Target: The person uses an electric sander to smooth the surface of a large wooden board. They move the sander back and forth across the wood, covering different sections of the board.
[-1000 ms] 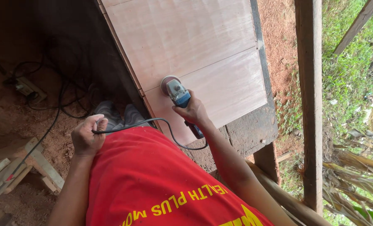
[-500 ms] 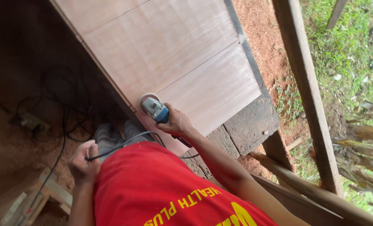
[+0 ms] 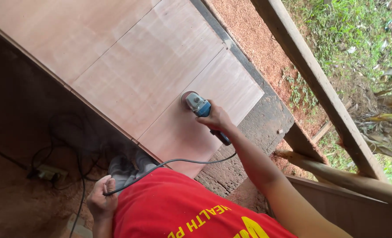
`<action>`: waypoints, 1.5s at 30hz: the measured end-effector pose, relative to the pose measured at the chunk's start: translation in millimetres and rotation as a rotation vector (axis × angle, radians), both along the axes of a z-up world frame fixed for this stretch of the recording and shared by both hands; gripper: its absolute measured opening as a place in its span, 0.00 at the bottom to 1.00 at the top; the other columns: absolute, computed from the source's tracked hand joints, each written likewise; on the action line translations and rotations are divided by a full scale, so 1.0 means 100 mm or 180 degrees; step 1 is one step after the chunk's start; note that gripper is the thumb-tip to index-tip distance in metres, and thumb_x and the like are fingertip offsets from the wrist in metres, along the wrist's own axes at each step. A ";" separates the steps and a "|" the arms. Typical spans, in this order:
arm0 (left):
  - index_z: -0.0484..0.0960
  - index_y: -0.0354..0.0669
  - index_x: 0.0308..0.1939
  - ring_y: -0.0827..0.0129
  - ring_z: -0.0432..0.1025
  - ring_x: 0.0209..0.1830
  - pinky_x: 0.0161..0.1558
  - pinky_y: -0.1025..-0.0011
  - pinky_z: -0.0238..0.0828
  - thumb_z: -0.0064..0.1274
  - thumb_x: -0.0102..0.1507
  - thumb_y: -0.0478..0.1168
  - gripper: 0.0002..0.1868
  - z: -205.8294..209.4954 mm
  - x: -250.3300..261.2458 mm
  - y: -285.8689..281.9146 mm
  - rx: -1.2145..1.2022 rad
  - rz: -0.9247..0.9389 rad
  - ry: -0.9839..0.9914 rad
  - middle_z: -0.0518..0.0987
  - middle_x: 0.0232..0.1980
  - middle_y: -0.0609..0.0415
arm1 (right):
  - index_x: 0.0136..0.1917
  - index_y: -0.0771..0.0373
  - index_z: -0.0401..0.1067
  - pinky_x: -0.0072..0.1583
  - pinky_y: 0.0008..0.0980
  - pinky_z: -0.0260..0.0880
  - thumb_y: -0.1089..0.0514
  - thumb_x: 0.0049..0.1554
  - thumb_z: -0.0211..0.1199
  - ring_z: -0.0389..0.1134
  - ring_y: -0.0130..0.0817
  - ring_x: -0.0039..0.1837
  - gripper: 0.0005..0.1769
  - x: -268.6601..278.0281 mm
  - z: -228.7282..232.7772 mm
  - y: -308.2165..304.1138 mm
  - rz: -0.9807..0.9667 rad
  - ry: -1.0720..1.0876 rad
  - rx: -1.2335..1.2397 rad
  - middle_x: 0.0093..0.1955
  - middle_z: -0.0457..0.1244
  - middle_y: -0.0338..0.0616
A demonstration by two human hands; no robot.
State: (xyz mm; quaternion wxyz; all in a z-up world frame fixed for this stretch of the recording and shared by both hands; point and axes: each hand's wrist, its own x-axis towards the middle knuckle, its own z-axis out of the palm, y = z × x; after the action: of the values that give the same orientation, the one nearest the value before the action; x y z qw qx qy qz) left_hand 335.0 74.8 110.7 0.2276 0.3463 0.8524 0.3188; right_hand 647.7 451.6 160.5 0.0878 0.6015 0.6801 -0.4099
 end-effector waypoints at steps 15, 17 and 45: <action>0.85 0.40 0.48 0.67 0.70 0.23 0.30 0.67 0.69 0.59 0.68 0.46 0.13 0.05 0.01 0.15 -0.0230 -0.0268 0.0023 0.73 0.24 0.53 | 0.67 0.64 0.66 0.54 0.43 0.74 0.38 0.40 0.75 0.74 0.49 0.50 0.48 0.45 -0.22 0.68 -0.0299 -0.0098 0.0264 0.47 0.70 0.58; 0.85 0.40 0.48 0.67 0.70 0.22 0.30 0.67 0.69 0.59 0.67 0.46 0.13 0.05 0.02 0.14 -0.0205 -0.0268 -0.0010 0.73 0.24 0.54 | 0.66 0.65 0.66 0.54 0.43 0.74 0.38 0.40 0.75 0.74 0.49 0.50 0.48 0.47 -0.20 0.75 -0.0390 -0.0042 0.0281 0.47 0.70 0.58; 0.85 0.40 0.49 0.72 0.75 0.26 0.29 0.71 0.73 0.58 0.67 0.47 0.15 0.04 0.00 0.18 -0.0356 -0.0182 -0.0061 0.79 0.27 0.55 | 0.63 0.64 0.67 0.55 0.37 0.73 0.47 0.39 0.78 0.71 0.37 0.52 0.43 1.02 -0.47 1.78 -0.1705 0.0524 0.0854 0.52 0.69 0.46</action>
State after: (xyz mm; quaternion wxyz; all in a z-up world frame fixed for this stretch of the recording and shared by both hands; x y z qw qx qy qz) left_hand 335.2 93.3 114.9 0.2638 0.3542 0.8564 0.2673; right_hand 749.3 629.8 113.3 -0.1590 0.7303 0.5502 -0.3723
